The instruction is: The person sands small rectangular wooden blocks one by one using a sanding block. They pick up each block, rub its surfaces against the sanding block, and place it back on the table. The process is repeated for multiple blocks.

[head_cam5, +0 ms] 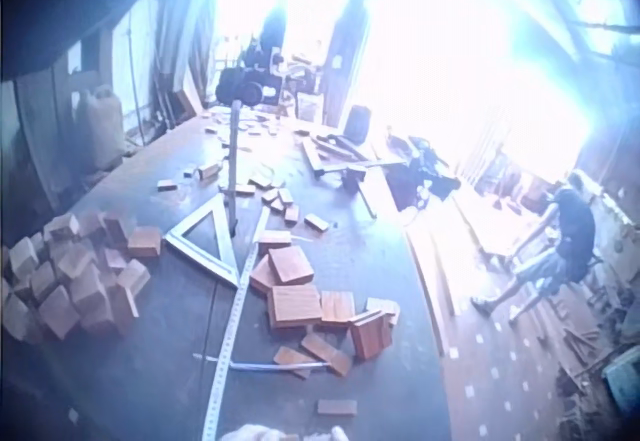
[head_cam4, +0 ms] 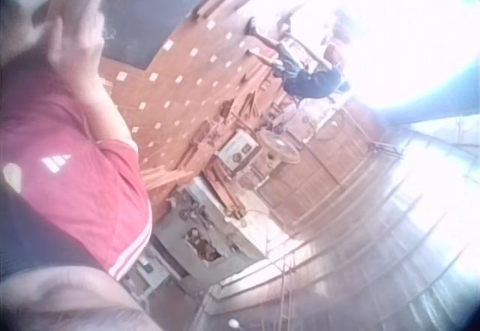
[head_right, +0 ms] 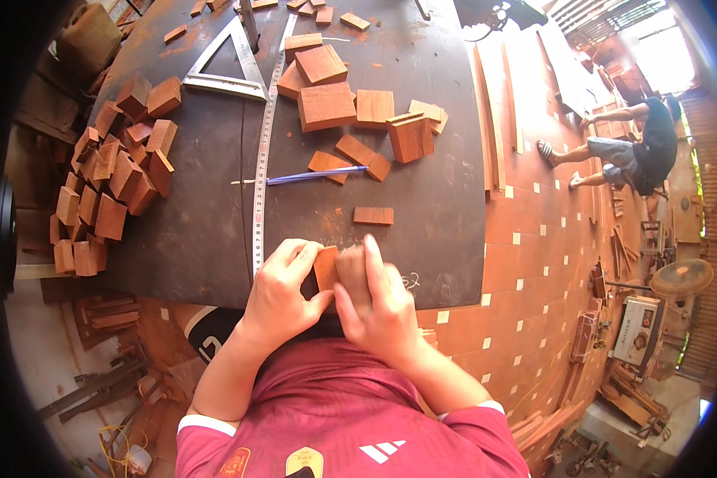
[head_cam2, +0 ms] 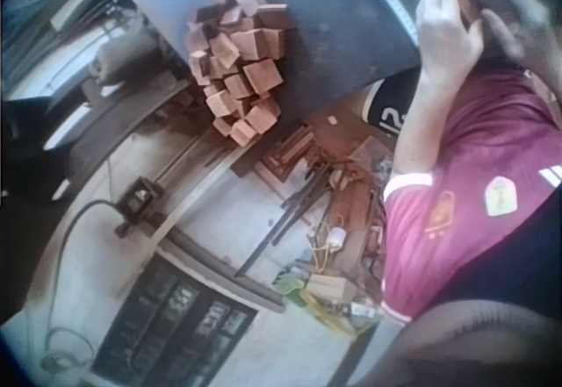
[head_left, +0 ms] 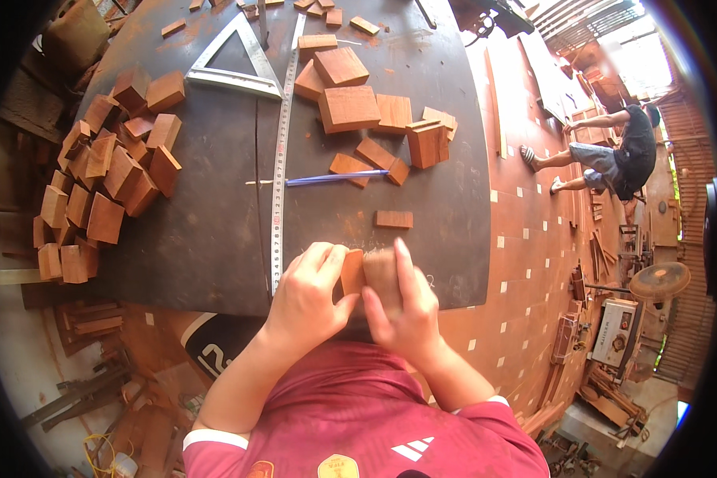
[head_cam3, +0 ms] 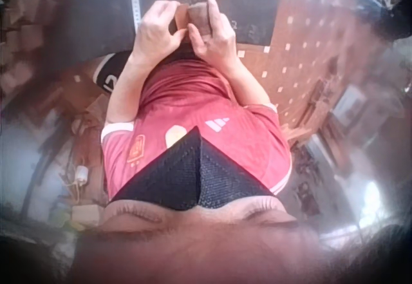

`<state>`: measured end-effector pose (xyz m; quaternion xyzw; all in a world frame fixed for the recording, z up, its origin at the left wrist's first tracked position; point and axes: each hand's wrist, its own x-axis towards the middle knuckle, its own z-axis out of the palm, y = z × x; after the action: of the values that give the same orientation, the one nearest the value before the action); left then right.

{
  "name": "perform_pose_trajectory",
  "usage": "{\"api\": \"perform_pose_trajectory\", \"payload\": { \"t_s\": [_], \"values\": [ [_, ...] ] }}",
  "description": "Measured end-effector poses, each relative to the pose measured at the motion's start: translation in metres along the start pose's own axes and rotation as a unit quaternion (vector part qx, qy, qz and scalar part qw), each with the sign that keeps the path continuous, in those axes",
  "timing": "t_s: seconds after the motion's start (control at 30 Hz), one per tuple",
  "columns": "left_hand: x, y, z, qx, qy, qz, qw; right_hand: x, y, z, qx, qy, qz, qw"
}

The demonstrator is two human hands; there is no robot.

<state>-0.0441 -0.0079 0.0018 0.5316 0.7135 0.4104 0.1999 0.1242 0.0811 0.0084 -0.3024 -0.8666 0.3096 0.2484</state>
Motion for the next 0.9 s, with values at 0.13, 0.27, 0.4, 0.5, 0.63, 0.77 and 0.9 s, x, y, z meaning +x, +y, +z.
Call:
{"api": "perform_pose_trajectory", "payload": {
  "t_s": [0.13, 0.27, 0.4, 0.5, 0.63, 0.77, 0.9],
  "values": [
    [0.000, 0.002, 0.002, -0.004, 0.010, -0.007, 1.000, 0.017, 0.010, 0.011, -0.013, 0.024, -0.007, 1.000],
    [0.000, -0.002, 0.001, -0.013, 0.007, 0.000, 1.000, -0.015, 0.001, -0.002, -0.039, 0.010, -0.039, 0.998],
    [0.000, -0.001, 0.001, -0.007, 0.008, 0.004, 1.000, 0.002, 0.000, 0.000, -0.056, 0.009, -0.031, 0.998],
    [0.000, -0.002, 0.003, -0.013, 0.012, -0.004, 1.000, 0.020, 0.004, 0.010, -0.045, 0.019, -0.002, 0.999],
    [0.001, -0.004, 0.002, -0.019, 0.018, 0.001, 1.000, -0.012, -0.002, -0.001, -0.062, 0.013, -0.040, 0.997],
    [0.002, -0.004, -0.001, -0.012, 0.019, 0.001, 1.000, -0.010, 0.003, -0.002, -0.058, 0.002, -0.054, 0.997],
    [0.001, -0.005, 0.001, 0.004, 0.026, 0.000, 1.000, 0.018, 0.002, 0.011, -0.034, 0.013, 0.010, 0.999]
  ]
}}
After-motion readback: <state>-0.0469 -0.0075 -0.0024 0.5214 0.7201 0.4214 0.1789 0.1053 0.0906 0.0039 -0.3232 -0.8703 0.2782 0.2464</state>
